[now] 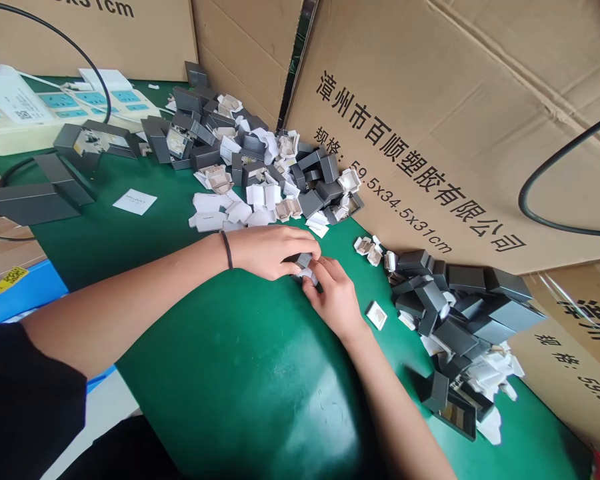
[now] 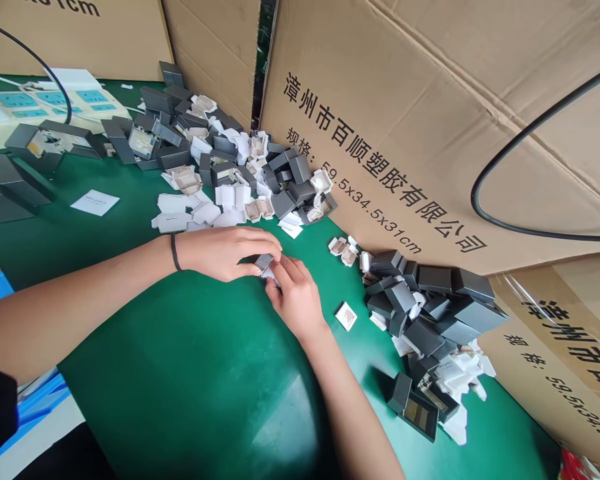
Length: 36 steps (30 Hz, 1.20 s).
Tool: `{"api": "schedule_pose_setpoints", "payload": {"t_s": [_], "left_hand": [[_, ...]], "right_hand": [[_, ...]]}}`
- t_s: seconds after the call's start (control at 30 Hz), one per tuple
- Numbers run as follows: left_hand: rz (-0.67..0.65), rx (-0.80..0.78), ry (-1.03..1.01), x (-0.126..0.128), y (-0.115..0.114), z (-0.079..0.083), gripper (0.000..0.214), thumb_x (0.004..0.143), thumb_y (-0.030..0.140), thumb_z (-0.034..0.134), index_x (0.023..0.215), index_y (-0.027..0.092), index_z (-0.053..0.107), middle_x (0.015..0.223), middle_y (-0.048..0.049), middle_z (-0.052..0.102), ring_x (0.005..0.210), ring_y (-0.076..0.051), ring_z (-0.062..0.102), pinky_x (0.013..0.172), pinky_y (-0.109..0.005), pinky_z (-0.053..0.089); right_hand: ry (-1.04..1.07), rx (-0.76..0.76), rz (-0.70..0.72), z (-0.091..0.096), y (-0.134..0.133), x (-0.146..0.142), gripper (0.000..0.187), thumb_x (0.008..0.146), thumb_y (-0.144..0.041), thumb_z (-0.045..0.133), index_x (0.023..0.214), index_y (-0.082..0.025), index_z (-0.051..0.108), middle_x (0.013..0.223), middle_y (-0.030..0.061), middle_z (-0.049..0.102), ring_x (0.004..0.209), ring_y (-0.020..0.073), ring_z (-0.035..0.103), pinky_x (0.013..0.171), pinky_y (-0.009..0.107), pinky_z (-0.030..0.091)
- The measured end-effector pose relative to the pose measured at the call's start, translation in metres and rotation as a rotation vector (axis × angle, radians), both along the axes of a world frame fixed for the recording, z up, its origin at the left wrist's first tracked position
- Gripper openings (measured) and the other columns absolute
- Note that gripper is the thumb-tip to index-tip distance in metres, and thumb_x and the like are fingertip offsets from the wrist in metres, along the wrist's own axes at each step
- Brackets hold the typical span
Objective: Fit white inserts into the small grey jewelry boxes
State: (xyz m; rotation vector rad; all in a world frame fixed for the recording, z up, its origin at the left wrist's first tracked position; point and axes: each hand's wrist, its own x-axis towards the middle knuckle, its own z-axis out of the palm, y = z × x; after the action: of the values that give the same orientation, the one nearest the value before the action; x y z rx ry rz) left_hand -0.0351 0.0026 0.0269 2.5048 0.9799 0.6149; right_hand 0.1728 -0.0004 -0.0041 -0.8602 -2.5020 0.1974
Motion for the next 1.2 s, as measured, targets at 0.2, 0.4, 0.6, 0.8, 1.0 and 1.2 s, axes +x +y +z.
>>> {"api": "schedule_pose_setpoints", "payload": {"t_s": [0.2,0.4,0.6,0.8,1.0,1.2], "left_hand": [[-0.001,-0.009,-0.035,0.0,0.001,-0.001,0.03,0.078,0.014,0.055,0.107,0.02,0.057,0.116,-0.0052,0.059,0.105,-0.019,0.056,0.093,-0.029,0.041],[0.013,0.0,-0.043,0.0,0.001,-0.001,0.035,0.078,0.018,0.057,0.113,0.02,0.056,0.122,-0.0062,0.058,0.111,-0.019,0.054,0.097,-0.029,0.041],[0.039,-0.001,-0.042,0.001,0.002,-0.003,0.036,0.077,0.02,0.059,0.114,0.02,0.057,0.123,-0.0063,0.058,0.111,-0.02,0.055,0.098,-0.03,0.042],[0.034,-0.003,0.01,0.0,0.0,0.002,0.036,0.08,0.02,0.055,0.117,0.021,0.055,0.127,-0.0066,0.055,0.116,-0.02,0.052,0.099,-0.032,0.042],[0.049,0.013,0.083,-0.001,-0.004,0.007,0.032,0.083,0.016,0.049,0.115,0.021,0.054,0.133,-0.006,0.05,0.12,-0.02,0.05,0.099,-0.033,0.043],[-0.007,0.118,0.048,0.013,-0.009,0.004,0.028,0.086,0.017,0.047,0.114,0.022,0.052,0.131,-0.0088,0.048,0.116,-0.02,0.052,0.093,-0.031,0.048]], "right_hand": [[-0.039,-0.018,0.027,-0.007,-0.002,0.003,0.031,0.092,-0.025,0.04,0.118,-0.016,0.055,0.132,0.0126,0.051,0.128,0.0234,0.043,0.101,0.04,0.044],[-0.115,0.0,-0.014,-0.019,-0.009,0.001,0.048,0.095,-0.024,0.032,0.139,-0.006,0.03,0.144,0.0195,0.032,0.139,0.0261,0.017,0.108,0.049,0.033],[-0.267,0.022,-0.047,-0.014,-0.02,-0.006,0.058,0.094,-0.038,0.035,0.137,0.001,0.032,0.141,0.0259,0.033,0.138,0.0323,0.016,0.108,0.064,0.015],[-0.036,-0.153,-0.022,-0.014,-0.016,0.001,0.051,0.095,-0.039,0.032,0.137,-0.01,0.037,0.144,0.0154,0.034,0.139,0.0269,0.018,0.111,0.057,0.019],[0.552,-0.527,-0.346,-0.023,0.004,0.01,0.039,0.092,-0.043,0.037,0.113,-0.018,0.057,0.112,0.0088,0.065,0.086,0.0181,0.067,0.071,0.032,0.056],[0.66,-0.59,-0.357,-0.02,0.013,0.007,0.036,0.087,-0.045,0.045,0.105,-0.018,0.06,0.088,0.0042,0.07,0.066,0.0142,0.063,0.057,0.026,0.052]]}}
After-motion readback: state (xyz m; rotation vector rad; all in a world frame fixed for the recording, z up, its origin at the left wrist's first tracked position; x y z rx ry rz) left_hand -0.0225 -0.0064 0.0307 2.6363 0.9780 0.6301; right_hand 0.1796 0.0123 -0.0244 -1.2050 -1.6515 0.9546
